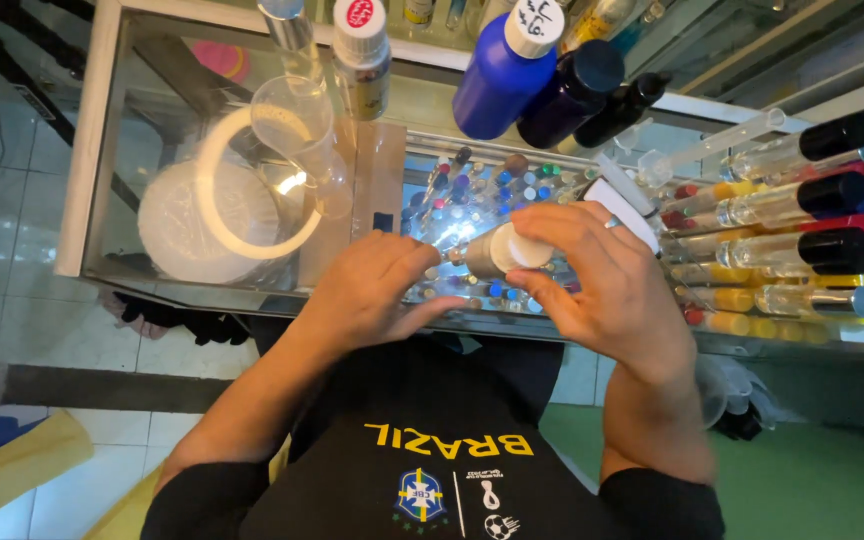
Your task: The person pours a clear liquid from a white bottle into a small plastic cup. They then use a syringe to draw a blue liquid from a blue bottle and transfer it into the same cup.
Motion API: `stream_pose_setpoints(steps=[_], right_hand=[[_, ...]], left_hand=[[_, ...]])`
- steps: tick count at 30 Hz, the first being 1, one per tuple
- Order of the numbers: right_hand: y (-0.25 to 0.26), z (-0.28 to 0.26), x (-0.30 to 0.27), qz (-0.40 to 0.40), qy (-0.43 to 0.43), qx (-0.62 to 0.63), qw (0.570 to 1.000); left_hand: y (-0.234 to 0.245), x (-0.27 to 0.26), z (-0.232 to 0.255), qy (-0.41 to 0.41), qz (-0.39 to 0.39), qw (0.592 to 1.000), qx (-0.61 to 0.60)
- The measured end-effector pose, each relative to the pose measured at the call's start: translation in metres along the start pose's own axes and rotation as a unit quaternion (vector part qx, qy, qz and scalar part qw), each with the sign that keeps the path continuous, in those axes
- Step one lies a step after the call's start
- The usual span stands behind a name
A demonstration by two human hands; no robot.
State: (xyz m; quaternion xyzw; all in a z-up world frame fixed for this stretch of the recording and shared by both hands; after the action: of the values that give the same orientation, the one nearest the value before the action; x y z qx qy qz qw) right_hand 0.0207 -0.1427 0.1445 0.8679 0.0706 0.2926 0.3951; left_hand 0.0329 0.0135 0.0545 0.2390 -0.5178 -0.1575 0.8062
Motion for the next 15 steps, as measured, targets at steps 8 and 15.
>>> stream_pose_setpoints(steps=[8, 15], right_hand=[[-0.028, 0.017, 0.043, 0.023, 0.048, -0.076, 0.996], [-0.058, 0.039, 0.062, 0.055, 0.065, -0.126, 0.988]], left_hand=[[0.001, -0.001, -0.006, 0.023, -0.016, 1.0, 0.002], [0.002, -0.002, -0.007, 0.024, -0.024, 0.999, -0.007]])
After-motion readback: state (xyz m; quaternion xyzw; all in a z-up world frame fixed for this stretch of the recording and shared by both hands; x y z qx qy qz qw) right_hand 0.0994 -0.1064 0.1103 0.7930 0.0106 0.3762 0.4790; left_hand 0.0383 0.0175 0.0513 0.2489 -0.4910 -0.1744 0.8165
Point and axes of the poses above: each hand's wrist, its own x-axis towards the middle knuckle, its own y-axis out of the back of the hand, z = x × y, the point moved 9 cm from there along x, towards the middle knuckle, and after that the axes turned 5 degrees about -y, right-handed, at the moved point
